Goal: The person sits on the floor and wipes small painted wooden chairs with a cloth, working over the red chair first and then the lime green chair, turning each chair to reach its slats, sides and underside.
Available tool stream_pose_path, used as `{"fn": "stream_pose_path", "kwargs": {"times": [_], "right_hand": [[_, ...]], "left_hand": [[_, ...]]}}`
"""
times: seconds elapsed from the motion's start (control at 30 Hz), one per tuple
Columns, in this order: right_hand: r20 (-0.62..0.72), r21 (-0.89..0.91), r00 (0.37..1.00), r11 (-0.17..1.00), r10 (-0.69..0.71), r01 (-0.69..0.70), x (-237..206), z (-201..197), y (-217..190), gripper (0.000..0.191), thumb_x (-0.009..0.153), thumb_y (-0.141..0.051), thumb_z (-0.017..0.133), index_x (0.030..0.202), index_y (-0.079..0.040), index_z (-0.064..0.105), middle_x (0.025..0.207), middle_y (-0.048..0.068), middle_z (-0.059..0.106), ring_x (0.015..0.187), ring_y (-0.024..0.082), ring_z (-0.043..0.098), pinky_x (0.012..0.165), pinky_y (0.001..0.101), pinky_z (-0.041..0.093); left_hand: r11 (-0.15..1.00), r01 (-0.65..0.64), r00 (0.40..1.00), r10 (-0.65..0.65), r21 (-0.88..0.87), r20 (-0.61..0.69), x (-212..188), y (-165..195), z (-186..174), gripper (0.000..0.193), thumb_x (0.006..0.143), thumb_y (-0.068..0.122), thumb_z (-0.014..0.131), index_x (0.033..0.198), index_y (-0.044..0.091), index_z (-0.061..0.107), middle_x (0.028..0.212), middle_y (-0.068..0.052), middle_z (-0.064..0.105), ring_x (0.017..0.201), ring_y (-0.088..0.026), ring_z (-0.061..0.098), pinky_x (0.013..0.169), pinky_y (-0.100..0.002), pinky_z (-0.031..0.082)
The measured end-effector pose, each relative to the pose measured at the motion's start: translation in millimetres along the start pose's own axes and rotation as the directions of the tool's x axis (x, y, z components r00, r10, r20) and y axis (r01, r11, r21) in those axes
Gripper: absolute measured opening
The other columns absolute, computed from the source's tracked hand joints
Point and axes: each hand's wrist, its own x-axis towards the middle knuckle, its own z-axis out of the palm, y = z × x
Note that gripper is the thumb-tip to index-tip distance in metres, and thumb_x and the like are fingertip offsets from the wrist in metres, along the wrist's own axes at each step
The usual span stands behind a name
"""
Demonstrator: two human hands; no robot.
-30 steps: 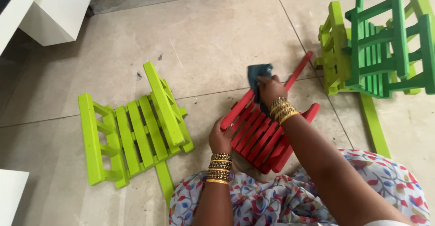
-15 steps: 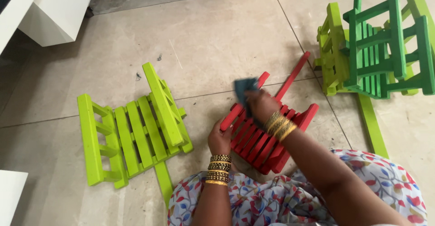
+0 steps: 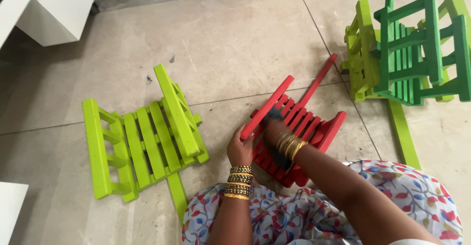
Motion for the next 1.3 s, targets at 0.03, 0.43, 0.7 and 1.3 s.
{"fn": "stream_pose_path", "kwargs": {"times": [0.03,0.43,0.7,1.3], "right_hand": [[0.015,0.146,0.999,0.989,-0.041,0.039,-15.9,13.8,-12.7,0.037,0.089,-0.020,0.064,0.124,-0.010,0.068,0.114,0.020,0.075,0.101,0.035,0.074,0.083,0.0464,0.060],[-0.097,-0.063,0.940,0.941,0.327,-0.333,7.7,-35.1,51.2,0.043,0.101,-0.029,0.051,0.139,-0.008,0.046,0.123,0.023,0.071,0.107,0.038,0.074,0.085,0.0494,0.061],[0.021,0.047,0.784,0.783,0.620,-0.620,18.5,-30.0,64.8,0.047,0.103,-0.029,0.056,0.146,-0.012,0.049,0.134,0.021,0.067,0.121,0.036,0.068,0.093,0.0473,0.058],[0.068,0.131,0.993,0.988,-0.097,0.087,-113.5,64.7,17.0,0.044,0.097,-0.034,0.059,0.136,-0.015,0.054,0.095,0.020,0.075,0.091,0.034,0.076,0.079,0.0459,0.060]], "left_hand": [[0.999,0.031,0.999,-0.032,0.025,0.016,-0.4,0.5,-0.5,0.043,0.086,0.023,0.079,0.126,0.010,0.070,0.099,-0.015,0.077,0.080,-0.024,0.076,0.073,-0.035,0.058],[1.000,0.022,0.998,-0.022,-0.014,0.052,-4.2,0.1,-4.5,0.043,0.087,0.022,0.077,0.128,0.010,0.069,0.097,-0.014,0.078,0.077,-0.020,0.077,0.073,-0.034,0.059],[0.993,0.090,0.993,-0.095,0.079,0.071,-2.8,4.4,-2.9,0.044,0.086,0.024,0.079,0.128,0.013,0.071,0.096,-0.015,0.078,0.073,-0.023,0.075,0.071,-0.035,0.058],[0.960,-0.105,0.974,0.152,-0.260,0.165,11.0,-19.6,1.3,0.071,0.097,0.015,0.067,0.159,0.003,0.034,0.137,-0.024,0.065,0.119,-0.027,0.070,0.093,-0.037,0.059]]}}
